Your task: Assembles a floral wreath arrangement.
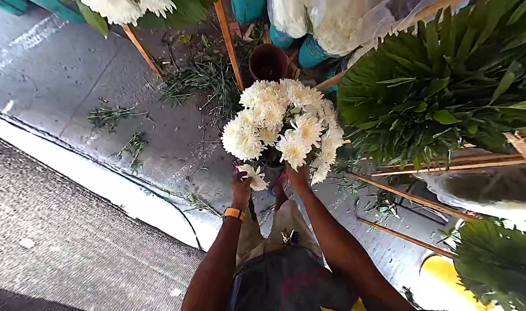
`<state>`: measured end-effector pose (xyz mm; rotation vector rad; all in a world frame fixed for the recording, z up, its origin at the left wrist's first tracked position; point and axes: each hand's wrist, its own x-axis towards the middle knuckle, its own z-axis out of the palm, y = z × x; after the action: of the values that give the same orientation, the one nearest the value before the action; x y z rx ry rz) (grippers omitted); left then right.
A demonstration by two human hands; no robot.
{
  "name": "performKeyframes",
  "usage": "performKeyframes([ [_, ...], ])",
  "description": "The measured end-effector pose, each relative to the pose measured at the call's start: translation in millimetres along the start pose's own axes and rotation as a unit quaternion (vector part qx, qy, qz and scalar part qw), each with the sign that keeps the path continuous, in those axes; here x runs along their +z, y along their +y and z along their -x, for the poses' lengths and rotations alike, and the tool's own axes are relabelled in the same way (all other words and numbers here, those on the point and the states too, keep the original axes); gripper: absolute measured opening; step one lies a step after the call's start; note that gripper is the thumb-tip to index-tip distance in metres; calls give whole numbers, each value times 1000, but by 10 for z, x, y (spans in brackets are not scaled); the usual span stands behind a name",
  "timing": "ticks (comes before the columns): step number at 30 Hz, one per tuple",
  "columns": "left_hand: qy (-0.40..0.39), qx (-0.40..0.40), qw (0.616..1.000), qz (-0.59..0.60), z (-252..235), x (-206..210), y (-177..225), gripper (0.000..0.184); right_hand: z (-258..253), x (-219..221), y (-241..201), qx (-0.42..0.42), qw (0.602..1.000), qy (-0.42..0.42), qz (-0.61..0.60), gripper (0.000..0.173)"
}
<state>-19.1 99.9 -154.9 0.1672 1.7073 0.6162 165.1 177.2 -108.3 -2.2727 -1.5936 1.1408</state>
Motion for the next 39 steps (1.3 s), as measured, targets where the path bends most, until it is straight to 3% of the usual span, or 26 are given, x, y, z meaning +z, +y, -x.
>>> performKeyframes([
  [2,-20,11,1000,9,-137,56,44,48,-148,-25,-61,-34,999,-22,18,38],
  [4,-23,24,999,7,-172,74,123,49,-357,-56,-131,-40,999,15,-31,37],
  [7,44,32,998,-31,-81,-9,101,45,-591,-18,-61,8,986,83,-142,53],
  [9,82,-10,996,-31,-43,-47,17,59,-458,76,102,69,976,80,-188,66],
  [12,34,-91,995,15,-181,45,-110,86,-126,332,341,88,988,16,-126,56],
  [14,-8,-92,994,56,-329,153,-234,75,-44,531,493,31,994,-102,21,57],
  [16,-7,-72,994,79,-346,290,-255,48,-108,687,603,-49,976,-177,115,74],
  [19,9,-52,995,88,-112,389,-121,46,-283,786,751,-165,952,-234,110,91],
  [22,8,-47,989,140,221,344,80,38,-301,656,670,-212,945,-248,38,63],
  [24,-16,-22,990,140,465,190,206,33,-221,486,634,-219,950,-224,-7,61],
  [26,-38,5,997,74,703,-49,265,40,-59,230,592,-196,959,-200,-42,56],
  [28,-26,56,997,-52,841,-300,265,46,76,-114,429,-79,975,-206,-28,53],
  [30,12,115,973,-200,917,-510,241,46,-11,-288,248,-2,981,-193,16,50],
  [33,42,140,939,-312,1115,-676,275,44,-258,-430,1,-49,986,-133,89,43],
  [37,41,181,921,-342,1326,-772,317,38,-287,-752,-398,-126,987,10,-97,43],
  [39,3,191,917,-349,1409,-687,371,38,-191,-1005,-450,-146,985,57,-70,40],
])
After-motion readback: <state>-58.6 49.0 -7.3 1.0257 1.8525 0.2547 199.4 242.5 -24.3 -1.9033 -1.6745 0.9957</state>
